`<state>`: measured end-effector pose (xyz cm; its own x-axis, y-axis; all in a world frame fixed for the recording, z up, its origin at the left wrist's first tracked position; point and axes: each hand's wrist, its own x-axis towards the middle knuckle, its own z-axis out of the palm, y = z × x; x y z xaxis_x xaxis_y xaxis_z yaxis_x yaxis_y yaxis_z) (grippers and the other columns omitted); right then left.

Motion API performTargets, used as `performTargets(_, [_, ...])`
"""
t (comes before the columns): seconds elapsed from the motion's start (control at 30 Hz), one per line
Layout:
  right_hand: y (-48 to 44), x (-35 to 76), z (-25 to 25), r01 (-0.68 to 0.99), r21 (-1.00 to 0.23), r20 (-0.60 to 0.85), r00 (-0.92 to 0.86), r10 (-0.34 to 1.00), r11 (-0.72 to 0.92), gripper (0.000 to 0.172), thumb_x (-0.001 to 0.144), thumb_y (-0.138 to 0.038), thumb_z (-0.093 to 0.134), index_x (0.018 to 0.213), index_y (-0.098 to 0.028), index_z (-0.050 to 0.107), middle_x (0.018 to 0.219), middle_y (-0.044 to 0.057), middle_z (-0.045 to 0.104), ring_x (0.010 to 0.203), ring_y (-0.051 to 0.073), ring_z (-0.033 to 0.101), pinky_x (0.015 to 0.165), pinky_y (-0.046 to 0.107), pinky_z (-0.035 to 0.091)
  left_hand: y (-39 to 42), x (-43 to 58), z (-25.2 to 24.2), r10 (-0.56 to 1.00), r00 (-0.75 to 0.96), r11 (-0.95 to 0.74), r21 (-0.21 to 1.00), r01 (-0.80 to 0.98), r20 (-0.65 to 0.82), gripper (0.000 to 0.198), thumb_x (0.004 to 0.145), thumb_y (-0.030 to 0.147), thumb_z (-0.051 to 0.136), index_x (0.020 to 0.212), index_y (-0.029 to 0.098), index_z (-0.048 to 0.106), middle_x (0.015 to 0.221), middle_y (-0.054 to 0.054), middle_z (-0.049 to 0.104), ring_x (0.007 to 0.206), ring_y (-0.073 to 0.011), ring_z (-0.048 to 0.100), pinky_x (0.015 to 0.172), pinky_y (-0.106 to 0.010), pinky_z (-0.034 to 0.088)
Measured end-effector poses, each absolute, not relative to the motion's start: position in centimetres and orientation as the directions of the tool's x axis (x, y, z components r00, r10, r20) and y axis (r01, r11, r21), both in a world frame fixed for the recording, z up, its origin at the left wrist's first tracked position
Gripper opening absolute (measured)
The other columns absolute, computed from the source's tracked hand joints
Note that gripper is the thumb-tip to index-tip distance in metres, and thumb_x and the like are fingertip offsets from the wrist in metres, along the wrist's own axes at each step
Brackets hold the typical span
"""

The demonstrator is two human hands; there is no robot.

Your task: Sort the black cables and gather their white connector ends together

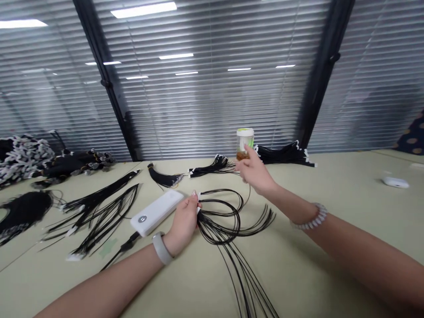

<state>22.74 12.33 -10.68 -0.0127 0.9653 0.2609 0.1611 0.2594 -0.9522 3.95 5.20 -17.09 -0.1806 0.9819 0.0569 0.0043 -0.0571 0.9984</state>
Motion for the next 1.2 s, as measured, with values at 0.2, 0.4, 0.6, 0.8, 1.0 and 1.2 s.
performTargets(0.2, [12.8, 22.4, -11.1, 0.036, -0.984, 0.172, -0.026, 0.985, 0.173, 0.021, 0.082, -0.012, 0.047, 0.098, -0.013, 0.059, 0.074, 0.003, 0.056, 0.042, 0.004, 0.031, 0.038, 0.018, 0.028, 5.3, 4.0, -16.9, 0.978, -0.208, 0.02, 0.997, -0.069, -0.034, 0.044, 0.078, 0.06, 0.045, 0.064, 0.018, 0.046, 0.044, 0.007, 0.033, 0.036, -0.0079, 0.03, 0.033, -0.019, 0.023])
performTargets(0.4, [8.2, 19.6, -10.7, 0.239, -0.855, 0.34, -0.41, 0.846, 0.459, 0.018, 0.076, -0.013, 0.056, 0.089, -0.017, 0.067, 0.074, 0.001, 0.064, 0.058, 0.009, 0.053, 0.057, 0.023, 0.043, 5.6, 3.8, -17.2, 0.978, -0.206, -0.03, 0.999, -0.015, 0.027, 0.047, 0.077, 0.062, 0.045, 0.062, 0.017, 0.049, 0.044, 0.006, 0.036, 0.034, -0.0089, 0.033, 0.032, -0.021, 0.024])
performTargets(0.6, [8.1, 19.7, -12.3, 0.425, -0.559, 0.553, -0.448, 0.702, 0.712, 0.009, 0.077, -0.011, 0.055, 0.081, -0.016, 0.061, 0.07, 0.0, 0.064, 0.064, 0.011, 0.057, 0.058, 0.022, 0.041, 5.4, 3.9, -17.4, 0.987, -0.144, -0.083, 0.995, -0.052, 0.075, 0.047, 0.076, 0.061, 0.047, 0.06, 0.017, 0.047, 0.045, 0.005, 0.036, 0.037, -0.0079, 0.032, 0.033, -0.019, 0.024])
performTargets(0.8, [7.9, 19.6, -12.5, 0.471, -0.462, 0.613, -0.443, 0.655, 0.751, 0.006, 0.08, -0.013, 0.054, 0.081, -0.017, 0.059, 0.07, -0.001, 0.063, 0.063, 0.011, 0.055, 0.059, 0.022, 0.039, 5.4, 3.8, -17.5, 0.988, -0.128, -0.089, 0.996, -0.004, 0.088, 0.045, 0.078, 0.058, 0.045, 0.061, 0.017, 0.049, 0.045, 0.005, 0.035, 0.037, -0.0083, 0.031, 0.034, -0.02, 0.024])
performTargets(1.0, [7.8, 19.6, -12.7, 0.498, -0.363, 0.616, -0.506, 0.604, 0.787, 0.009, 0.083, -0.014, 0.052, 0.083, -0.017, 0.06, 0.076, 0.001, 0.064, 0.068, 0.012, 0.055, 0.062, 0.023, 0.039, 5.3, 3.9, -17.3, 0.988, -0.12, -0.098, 0.995, 0.031, 0.101, 0.045, 0.08, 0.056, 0.044, 0.059, 0.017, 0.049, 0.046, 0.005, 0.036, 0.039, -0.0082, 0.032, 0.036, -0.02, 0.024])
performTargets(1.2, [7.9, 19.9, -13.2, 0.502, -0.203, 0.649, -0.574, 0.499, 0.841, 0.014, 0.088, -0.017, 0.044, 0.087, -0.017, 0.058, 0.08, 0.002, 0.062, 0.07, 0.012, 0.054, 0.063, 0.023, 0.038, 5.4, 3.8, -17.3, 0.986, -0.11, -0.118, 0.992, 0.048, 0.123, 0.046, 0.078, 0.059, 0.046, 0.059, 0.017, 0.048, 0.044, 0.006, 0.034, 0.038, -0.0077, 0.03, 0.036, -0.02, 0.023])
